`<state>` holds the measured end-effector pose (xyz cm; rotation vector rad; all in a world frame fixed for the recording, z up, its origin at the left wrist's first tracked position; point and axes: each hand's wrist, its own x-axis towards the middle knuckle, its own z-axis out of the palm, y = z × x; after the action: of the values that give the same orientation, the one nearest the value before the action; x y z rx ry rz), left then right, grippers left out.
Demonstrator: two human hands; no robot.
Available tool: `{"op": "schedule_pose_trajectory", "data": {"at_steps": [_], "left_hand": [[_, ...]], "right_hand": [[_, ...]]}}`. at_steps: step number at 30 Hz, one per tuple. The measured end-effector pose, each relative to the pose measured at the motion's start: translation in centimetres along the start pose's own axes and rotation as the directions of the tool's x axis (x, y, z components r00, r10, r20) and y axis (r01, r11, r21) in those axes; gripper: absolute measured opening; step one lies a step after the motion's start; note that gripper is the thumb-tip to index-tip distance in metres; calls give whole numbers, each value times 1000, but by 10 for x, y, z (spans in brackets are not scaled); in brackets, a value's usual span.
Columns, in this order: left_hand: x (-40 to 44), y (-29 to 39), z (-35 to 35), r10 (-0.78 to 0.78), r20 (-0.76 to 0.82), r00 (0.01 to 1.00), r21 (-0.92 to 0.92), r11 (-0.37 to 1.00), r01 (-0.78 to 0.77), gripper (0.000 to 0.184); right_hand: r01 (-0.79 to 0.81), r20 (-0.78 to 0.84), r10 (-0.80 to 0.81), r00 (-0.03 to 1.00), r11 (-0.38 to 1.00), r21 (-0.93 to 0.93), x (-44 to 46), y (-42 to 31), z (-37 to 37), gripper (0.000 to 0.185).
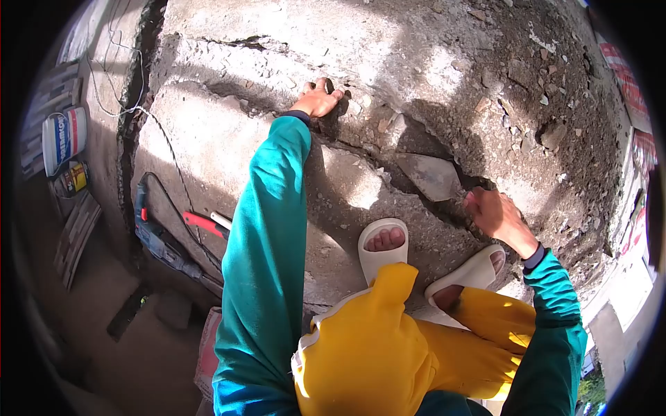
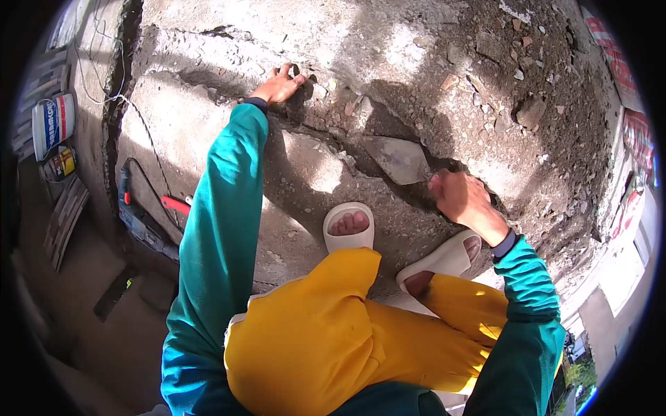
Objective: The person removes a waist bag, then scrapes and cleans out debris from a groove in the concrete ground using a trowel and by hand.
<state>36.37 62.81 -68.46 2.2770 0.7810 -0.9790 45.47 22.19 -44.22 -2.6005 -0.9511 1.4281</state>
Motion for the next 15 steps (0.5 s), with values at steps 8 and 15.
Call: {"op": "schedule_pose_trajectory", "data": {"at_steps": [8,15], "left_hand": [[-23,22,6,56,96,994,-74,996,-48,56],[-41,28,-3,131,146,981,-142,984,-110,50]], "right_hand": [[-3,-4,4,1000,999,42,58,-22,57,36],[22,-9,-22,1000,1000,-12,51,-11,69,40]]}}
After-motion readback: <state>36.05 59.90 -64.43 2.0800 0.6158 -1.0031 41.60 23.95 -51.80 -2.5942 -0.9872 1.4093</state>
